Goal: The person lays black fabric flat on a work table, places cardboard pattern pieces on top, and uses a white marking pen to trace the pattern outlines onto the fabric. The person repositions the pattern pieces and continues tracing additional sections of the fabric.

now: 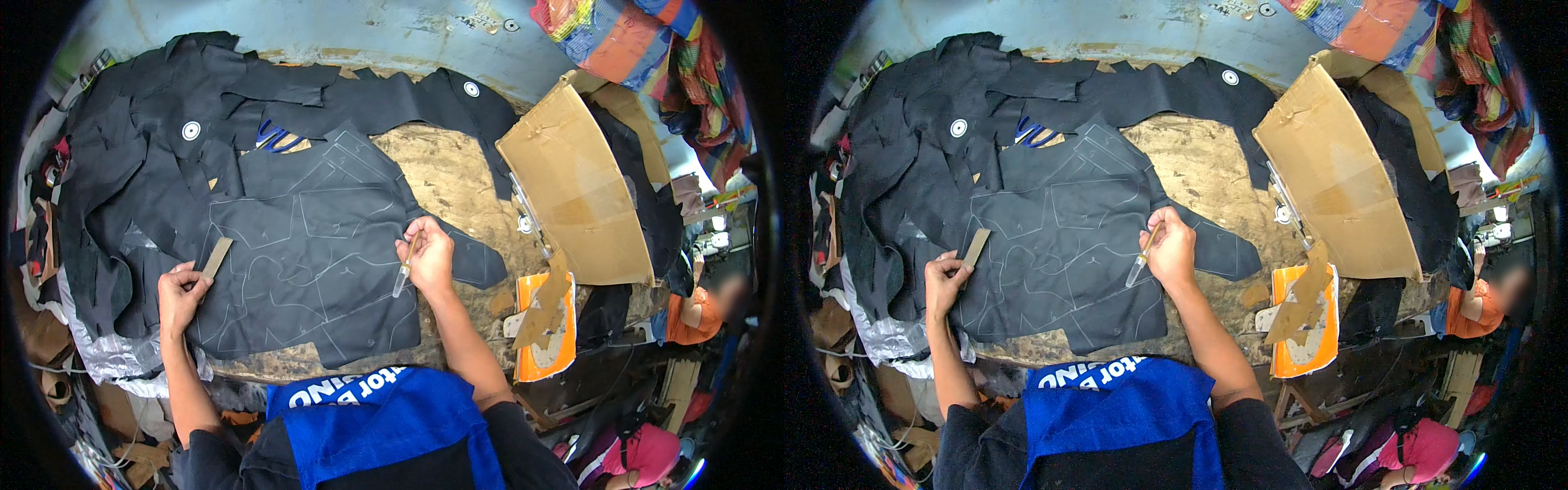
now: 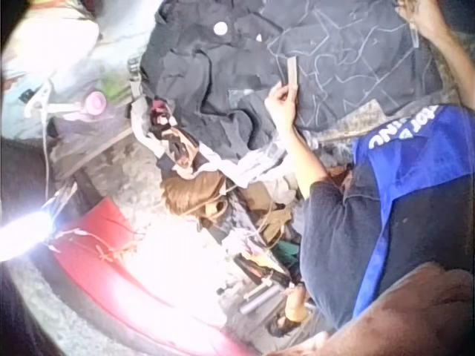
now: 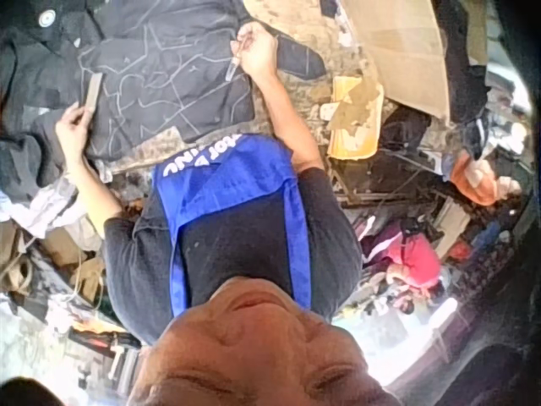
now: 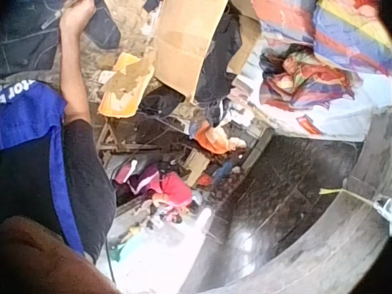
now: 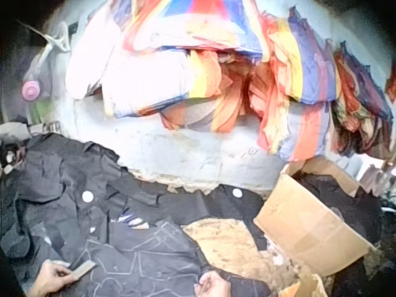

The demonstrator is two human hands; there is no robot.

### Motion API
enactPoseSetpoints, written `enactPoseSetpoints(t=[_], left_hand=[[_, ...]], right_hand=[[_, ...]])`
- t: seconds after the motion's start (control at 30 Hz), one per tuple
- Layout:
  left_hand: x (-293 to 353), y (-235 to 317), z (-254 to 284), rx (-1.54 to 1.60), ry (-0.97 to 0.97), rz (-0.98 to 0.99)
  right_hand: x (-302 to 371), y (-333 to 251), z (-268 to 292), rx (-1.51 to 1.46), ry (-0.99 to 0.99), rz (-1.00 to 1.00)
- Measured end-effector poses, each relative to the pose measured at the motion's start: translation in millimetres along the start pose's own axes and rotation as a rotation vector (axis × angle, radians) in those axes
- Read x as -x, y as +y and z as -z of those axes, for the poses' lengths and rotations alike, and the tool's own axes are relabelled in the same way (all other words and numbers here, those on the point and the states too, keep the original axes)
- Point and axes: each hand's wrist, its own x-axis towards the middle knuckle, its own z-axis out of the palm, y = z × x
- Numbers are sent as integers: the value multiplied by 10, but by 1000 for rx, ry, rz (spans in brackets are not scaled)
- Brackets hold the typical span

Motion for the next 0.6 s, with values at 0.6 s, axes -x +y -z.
enactPoseSetpoints(t=[0.6], left_hand=[[-406,327,-527,61,-22,-230]], right_hand=[[-759,-1239,3794,1178,180,-143]])
